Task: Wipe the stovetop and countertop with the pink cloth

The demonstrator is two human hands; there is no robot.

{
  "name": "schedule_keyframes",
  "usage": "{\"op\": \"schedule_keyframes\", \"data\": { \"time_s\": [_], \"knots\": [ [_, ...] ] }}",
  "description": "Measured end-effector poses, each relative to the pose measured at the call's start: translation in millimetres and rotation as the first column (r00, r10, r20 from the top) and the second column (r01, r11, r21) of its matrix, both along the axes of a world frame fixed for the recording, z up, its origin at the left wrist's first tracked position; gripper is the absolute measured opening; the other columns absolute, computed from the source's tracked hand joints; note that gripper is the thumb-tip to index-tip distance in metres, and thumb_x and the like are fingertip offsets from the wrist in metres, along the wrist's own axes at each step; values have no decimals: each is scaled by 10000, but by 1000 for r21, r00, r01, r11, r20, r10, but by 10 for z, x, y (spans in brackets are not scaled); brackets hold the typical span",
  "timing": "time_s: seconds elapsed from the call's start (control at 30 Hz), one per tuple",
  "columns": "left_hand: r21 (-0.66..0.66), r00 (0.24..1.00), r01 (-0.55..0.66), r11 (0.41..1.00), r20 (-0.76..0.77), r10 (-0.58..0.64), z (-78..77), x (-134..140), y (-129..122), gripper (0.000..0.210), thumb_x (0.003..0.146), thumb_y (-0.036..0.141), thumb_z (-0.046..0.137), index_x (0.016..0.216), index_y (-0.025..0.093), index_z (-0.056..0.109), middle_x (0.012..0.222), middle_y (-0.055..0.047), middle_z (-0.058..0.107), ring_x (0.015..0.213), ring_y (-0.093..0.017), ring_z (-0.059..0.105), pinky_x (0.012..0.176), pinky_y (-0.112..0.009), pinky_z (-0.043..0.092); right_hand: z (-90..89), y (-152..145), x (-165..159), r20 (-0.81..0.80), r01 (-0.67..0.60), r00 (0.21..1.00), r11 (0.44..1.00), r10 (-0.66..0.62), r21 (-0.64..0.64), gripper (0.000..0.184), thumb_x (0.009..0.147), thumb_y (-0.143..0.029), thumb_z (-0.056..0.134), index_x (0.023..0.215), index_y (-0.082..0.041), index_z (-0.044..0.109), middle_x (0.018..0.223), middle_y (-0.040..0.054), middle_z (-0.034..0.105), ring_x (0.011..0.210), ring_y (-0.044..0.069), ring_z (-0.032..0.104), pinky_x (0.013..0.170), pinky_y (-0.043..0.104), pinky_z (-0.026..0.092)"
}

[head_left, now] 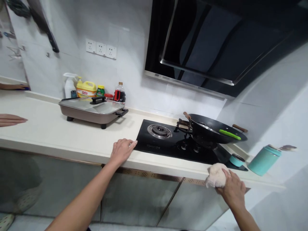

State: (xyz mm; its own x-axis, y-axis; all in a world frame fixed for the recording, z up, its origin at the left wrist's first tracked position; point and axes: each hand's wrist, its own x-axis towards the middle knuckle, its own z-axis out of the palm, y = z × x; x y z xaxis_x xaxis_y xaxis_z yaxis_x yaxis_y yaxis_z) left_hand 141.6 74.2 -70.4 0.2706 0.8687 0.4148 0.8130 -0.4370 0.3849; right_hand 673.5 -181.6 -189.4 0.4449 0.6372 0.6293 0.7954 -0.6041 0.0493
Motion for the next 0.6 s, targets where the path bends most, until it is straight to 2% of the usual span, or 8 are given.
{"op": "schedule_keyframes", "data": {
  "time_s": [0.13,0.27,0.4,0.5,0.6],
  "knots": [
    [12,1000,-5,1000,25,4,-40,32,4,586,1035,601,349,1099,215,785,1178,-125,748,1173,-347,605,1024,-465,405,105,62,-171,29,-19,999,999,21,-50,780,720,-357,657,1450,-163,467,1402,209,542,1299,396,521,1091,506,390],
    [24,998,-5,1000,67,3,-66,58,-12,561,1033,600,382,1111,209,777,1200,-126,734,1176,-336,603,1040,-465,398,320,295,-722,-3,-136,990,974,138,-183,750,732,-376,707,1419,-157,502,1374,203,568,1183,385,576,1023,477,426],
    [19,993,17,1000,117,-19,-68,39,-23,516,1032,582,415,1099,214,769,1205,-116,730,1172,-321,611,1054,-465,403,465,727,-1694,-43,-360,932,911,359,-201,820,647,-287,801,1410,-201,513,1348,185,583,1163,380,573,1009,485,429],
    [42,984,58,997,168,-64,-59,3,-30,465,1030,549,438,1069,217,760,1167,-103,734,1151,-304,630,1051,-459,435,505,1141,-2575,-62,-530,847,827,528,-187,927,577,-220,871,1428,-200,505,1293,190,602,1096,375,573,957,507,453],
    [163,946,113,980,284,-156,-77,-32,-131,364,1026,444,453,1108,229,735,1197,-95,713,1196,-273,620,1076,-427,463,529,1558,-3436,-73,-660,748,725,660,-196,971,560,-270,916,1436,-193,505,1206,178,632,1015,354,568,891,523,481]
  ]
}}
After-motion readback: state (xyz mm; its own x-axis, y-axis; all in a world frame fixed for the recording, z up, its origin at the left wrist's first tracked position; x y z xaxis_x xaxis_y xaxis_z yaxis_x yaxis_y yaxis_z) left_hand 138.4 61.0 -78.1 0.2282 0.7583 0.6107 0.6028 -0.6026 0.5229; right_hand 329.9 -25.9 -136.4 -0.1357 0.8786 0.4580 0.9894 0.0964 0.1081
